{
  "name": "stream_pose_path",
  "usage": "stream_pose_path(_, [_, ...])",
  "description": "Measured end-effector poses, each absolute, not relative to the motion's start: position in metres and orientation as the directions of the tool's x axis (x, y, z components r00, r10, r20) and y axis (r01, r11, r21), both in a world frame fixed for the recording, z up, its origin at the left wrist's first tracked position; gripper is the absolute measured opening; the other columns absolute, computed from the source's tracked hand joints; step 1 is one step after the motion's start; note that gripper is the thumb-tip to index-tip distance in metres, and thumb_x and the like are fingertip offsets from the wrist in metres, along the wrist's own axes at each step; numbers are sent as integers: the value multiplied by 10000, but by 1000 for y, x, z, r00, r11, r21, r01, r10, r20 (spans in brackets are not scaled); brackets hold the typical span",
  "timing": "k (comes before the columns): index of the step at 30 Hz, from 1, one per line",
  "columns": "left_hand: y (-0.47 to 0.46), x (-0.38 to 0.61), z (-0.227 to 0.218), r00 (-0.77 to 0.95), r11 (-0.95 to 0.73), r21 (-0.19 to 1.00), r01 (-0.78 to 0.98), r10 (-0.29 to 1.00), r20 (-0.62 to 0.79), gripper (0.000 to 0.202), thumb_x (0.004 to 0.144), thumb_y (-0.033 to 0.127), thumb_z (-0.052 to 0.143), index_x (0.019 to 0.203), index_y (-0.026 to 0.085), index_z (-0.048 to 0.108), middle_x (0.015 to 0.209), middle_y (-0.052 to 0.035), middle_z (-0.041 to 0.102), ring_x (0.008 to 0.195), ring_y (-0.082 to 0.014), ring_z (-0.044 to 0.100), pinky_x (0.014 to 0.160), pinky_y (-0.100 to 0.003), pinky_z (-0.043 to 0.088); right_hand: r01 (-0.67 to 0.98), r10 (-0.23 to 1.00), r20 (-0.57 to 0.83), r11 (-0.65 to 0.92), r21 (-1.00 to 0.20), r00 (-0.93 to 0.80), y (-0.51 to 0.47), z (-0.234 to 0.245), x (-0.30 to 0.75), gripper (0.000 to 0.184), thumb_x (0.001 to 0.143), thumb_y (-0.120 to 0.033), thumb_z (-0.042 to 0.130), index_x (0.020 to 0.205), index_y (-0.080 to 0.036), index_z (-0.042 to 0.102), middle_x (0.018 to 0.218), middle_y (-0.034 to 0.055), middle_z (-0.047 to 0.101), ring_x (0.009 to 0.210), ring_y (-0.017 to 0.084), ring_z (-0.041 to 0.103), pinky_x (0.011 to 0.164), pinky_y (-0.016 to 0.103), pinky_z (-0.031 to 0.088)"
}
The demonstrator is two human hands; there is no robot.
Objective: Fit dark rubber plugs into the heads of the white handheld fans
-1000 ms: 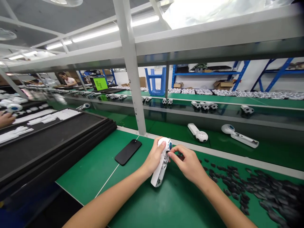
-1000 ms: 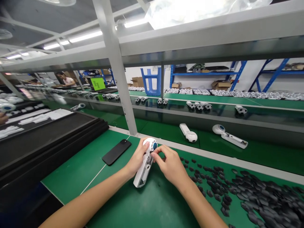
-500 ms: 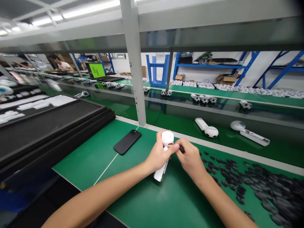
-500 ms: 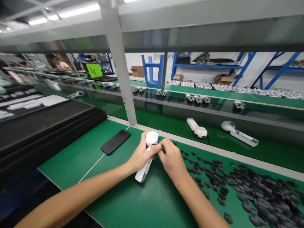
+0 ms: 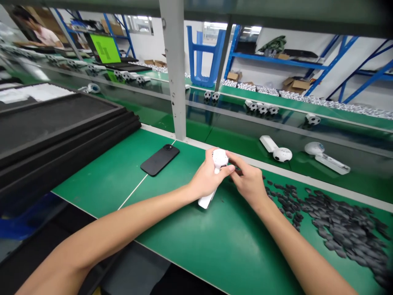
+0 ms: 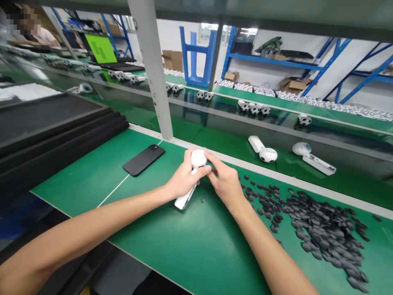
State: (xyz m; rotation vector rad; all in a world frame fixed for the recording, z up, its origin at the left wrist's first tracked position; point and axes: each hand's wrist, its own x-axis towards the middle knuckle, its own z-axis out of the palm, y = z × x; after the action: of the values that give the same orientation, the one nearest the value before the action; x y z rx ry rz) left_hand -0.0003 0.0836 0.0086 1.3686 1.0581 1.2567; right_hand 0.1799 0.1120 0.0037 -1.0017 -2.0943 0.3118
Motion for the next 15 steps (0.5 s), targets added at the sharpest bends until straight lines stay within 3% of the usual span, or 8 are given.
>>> stream_pose_path(3, [86,-3,6,190,-25,996,-90,981,42,696,885,536,739,1397,222,389,912,-41,657,541,-154,636,558,-320,562,521,774,455,633,-572,-441,118,14,188,418,1010,-362,628,1419,-278,634,1311,31,741,1076,258,753,868,371,632])
stream_pose_path(6, [92,-6,4,257,68,986,-154,966,-27,747,853,509,785,1416,214,392,851,-32,660,526,-192,677,480,-314,560,539,770,321,622,-568,-551,124,29,202,422,1029,-385,608,1444,-310,617,1358,24,716,1130,266,726,854,366,613])
stream_pose_path(11, [107,-18,5,184,61,970,-235,983,-17,585,793,450,855,1222,182,561,912,-55,690,520,-173,691,466,-308,592,673,748,178,657,-340,-640,127,33,220,223,1017,-384,622,1159,-309,776,1120,32,769,994,259,723,827,379,574])
stream_pose_path(15, [112,-29,15,177,38,957,-286,984,14,487,806,442,840,1131,171,599,927,-53,689,523,-150,680,492,-316,613,690,722,101,686,-231,-684,125,24,219,190,997,-357,644,1089,-294,797,1044,58,720,971,256,699,750,342,553])
